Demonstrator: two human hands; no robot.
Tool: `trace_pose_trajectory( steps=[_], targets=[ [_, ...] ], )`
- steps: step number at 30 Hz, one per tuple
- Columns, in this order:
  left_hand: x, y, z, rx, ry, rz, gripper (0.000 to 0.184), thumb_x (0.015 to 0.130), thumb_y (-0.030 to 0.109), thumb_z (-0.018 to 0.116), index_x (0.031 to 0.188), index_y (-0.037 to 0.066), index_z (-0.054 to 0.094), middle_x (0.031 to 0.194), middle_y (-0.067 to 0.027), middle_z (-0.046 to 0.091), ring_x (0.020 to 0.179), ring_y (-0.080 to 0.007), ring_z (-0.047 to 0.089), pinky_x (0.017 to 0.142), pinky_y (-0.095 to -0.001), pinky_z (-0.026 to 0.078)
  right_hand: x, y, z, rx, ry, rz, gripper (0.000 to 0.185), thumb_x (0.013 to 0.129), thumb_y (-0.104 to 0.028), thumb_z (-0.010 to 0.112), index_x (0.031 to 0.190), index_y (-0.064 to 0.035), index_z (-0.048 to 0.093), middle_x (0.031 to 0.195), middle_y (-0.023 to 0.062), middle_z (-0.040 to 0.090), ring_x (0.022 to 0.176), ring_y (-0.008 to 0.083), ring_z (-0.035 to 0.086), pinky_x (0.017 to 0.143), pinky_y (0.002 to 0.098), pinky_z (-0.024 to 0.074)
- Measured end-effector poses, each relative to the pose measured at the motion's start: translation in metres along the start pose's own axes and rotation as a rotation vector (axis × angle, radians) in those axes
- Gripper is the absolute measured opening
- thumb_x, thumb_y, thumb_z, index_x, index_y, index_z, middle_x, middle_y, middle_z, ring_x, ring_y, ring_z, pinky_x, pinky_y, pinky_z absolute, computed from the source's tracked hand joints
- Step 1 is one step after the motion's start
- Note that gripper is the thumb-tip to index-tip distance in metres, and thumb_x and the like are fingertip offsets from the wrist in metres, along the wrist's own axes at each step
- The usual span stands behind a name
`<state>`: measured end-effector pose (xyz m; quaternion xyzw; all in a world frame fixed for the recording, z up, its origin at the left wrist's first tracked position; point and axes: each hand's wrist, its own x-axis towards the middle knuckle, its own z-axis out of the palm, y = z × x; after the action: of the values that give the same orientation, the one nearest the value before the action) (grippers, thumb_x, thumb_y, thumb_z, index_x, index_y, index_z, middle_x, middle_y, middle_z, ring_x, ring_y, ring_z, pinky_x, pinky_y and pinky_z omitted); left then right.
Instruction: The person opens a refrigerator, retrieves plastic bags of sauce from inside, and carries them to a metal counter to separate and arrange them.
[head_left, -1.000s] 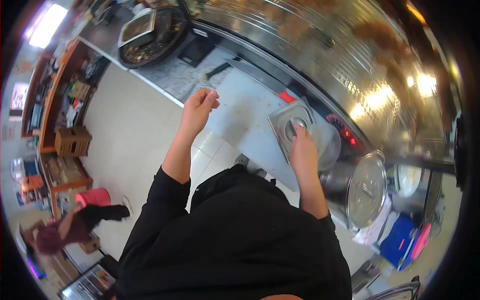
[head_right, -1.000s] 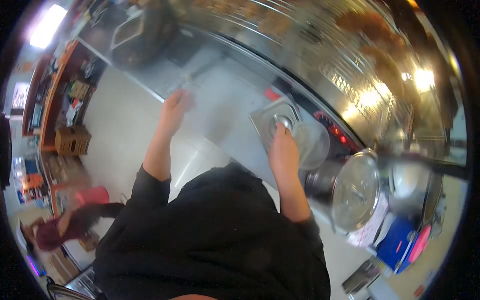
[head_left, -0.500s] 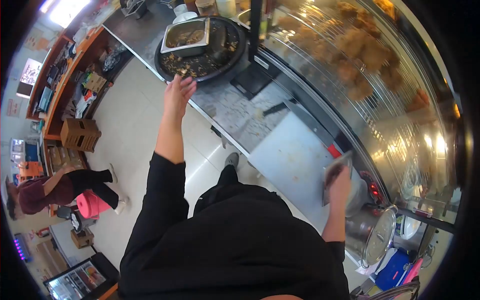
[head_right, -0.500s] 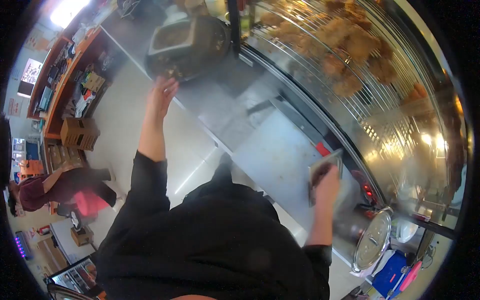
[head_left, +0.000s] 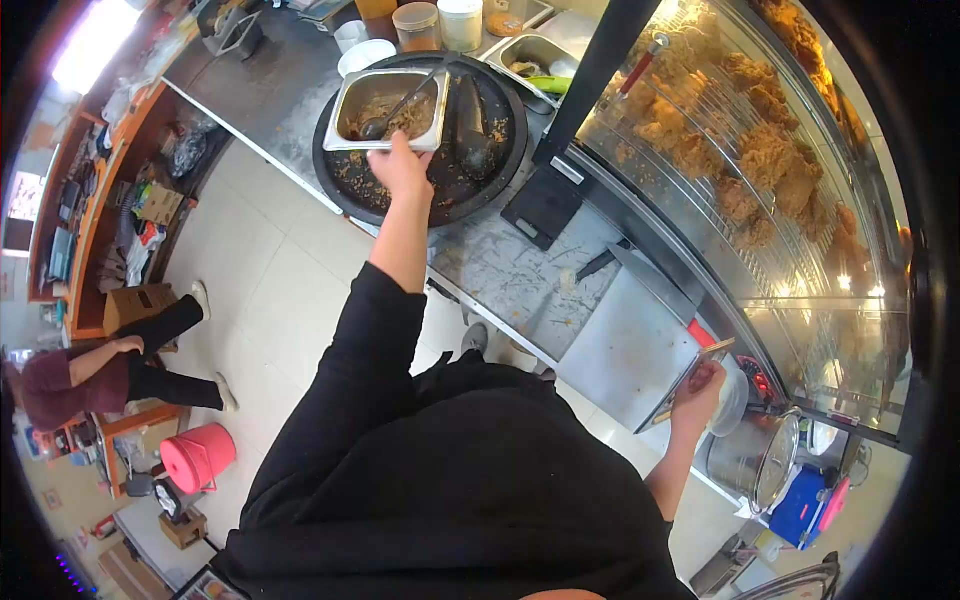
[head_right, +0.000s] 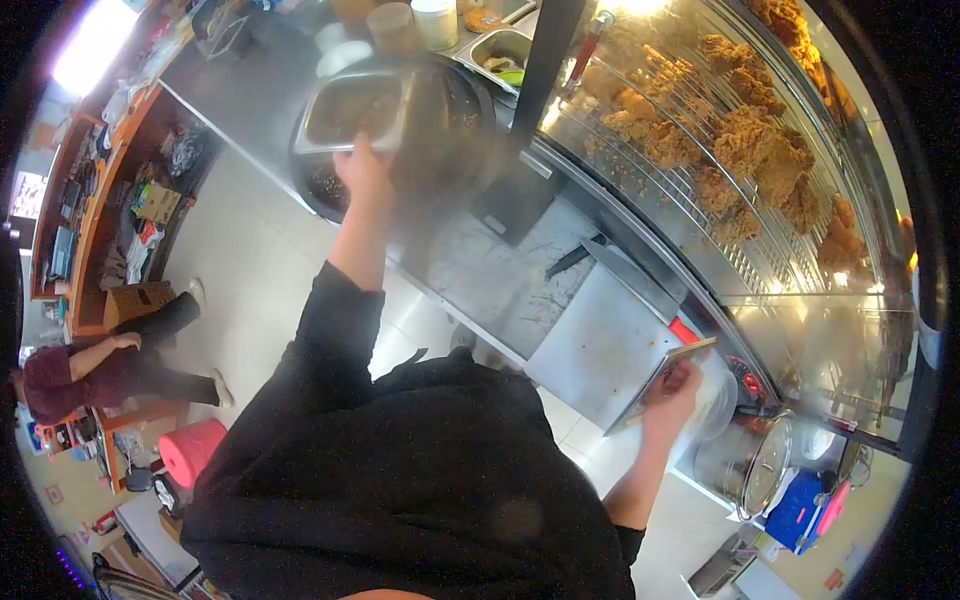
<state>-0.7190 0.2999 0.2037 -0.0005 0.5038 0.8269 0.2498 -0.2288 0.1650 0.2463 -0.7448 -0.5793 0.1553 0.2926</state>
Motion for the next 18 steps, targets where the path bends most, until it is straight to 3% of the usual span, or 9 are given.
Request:
trace_pose_trajectory(
  steps=[1, 4, 8, 11, 16, 18],
  targets=[
    [-0.001, 0.005, -0.005, -0.099, -0.021, 0.053, 0.024, 0.081, 0.0, 0.05, 0.103, -0.001, 0.041, 0.099, -0.0136, 0.055, 0.09, -0.0247, 0.06, 0.07, -0.0375, 0.054, -0.002, -0.002, 0.001, 0.016, 0.006, -0.022, 0.038, 0.073, 0.005, 0.06, 0.108, -0.0047, 0.049, 0.085, 0.008, 0.056, 0.075, 0.0172, 0.056, 0.072, 0.0287, 0.0463],
    [0.022, 0.007, -0.032, -0.001, -0.086, 0.264, 0.016, 0.079, -0.002, 0.051, 0.094, 0.0, 0.047, 0.095, -0.009, 0.057, 0.079, -0.0156, 0.057, 0.073, -0.0276, 0.047, -0.008, -0.033, 0.003, 0.007, 0.029, -0.039, 0.038, 0.073, 0.006, 0.059, 0.107, -0.0049, 0.048, 0.083, 0.007, 0.056, 0.072, 0.0162, 0.055, 0.068, 0.0279, 0.0459],
    [0.031, 0.029, -0.053, 0.029, -0.223, 0.172, 0.019, 0.079, -0.004, 0.05, 0.097, 0.0, 0.052, 0.089, -0.0055, 0.06, 0.078, -0.0141, 0.058, 0.073, -0.0288, 0.048, -0.006, -0.051, 0.014, 0.029, 0.0, -0.089, 0.037, 0.073, 0.007, 0.059, 0.106, -0.005, 0.048, 0.082, 0.0065, 0.056, 0.071, 0.0153, 0.055, 0.066, 0.0265, 0.0455],
    [0.012, 0.047, -0.066, -0.08, -0.353, 0.05, 0.019, 0.08, -0.005, 0.049, 0.098, 0.001, 0.052, 0.092, -0.0073, 0.061, 0.083, -0.0154, 0.06, 0.077, -0.0291, 0.048, -0.005, -0.061, 0.02, 0.046, 0.006, -0.123, 0.037, 0.073, 0.007, 0.06, 0.105, -0.0044, 0.048, 0.082, 0.0059, 0.056, 0.071, 0.0136, 0.055, 0.066, 0.0252, 0.0451],
    [-0.038, 0.076, -0.078, 0.017, -0.573, -0.031, 0.025, 0.083, -0.004, 0.049, 0.107, 0.001, 0.053, 0.102, -0.0078, 0.062, 0.089, -0.0145, 0.059, 0.082, -0.0283, 0.047, 0.002, -0.082, 0.014, 0.163, 0.026, -0.143, 0.038, 0.072, 0.008, 0.059, 0.106, -0.0036, 0.048, 0.085, 0.0039, 0.057, 0.072, 0.0092, 0.054, 0.066, 0.0225, 0.0445],
    [-0.062, 0.074, -0.084, 0.053, -0.621, -0.088, 0.024, 0.084, -0.004, 0.049, 0.107, 0.001, 0.053, 0.102, -0.0073, 0.062, 0.09, -0.0135, 0.059, 0.083, -0.0277, 0.046, 0.007, -0.105, 0.009, 0.226, 0.015, -0.251, 0.038, 0.073, 0.008, 0.059, 0.108, -0.0036, 0.049, 0.086, 0.0038, 0.057, 0.073, 0.0083, 0.054, 0.066, 0.0216, 0.0445]
  ],
)
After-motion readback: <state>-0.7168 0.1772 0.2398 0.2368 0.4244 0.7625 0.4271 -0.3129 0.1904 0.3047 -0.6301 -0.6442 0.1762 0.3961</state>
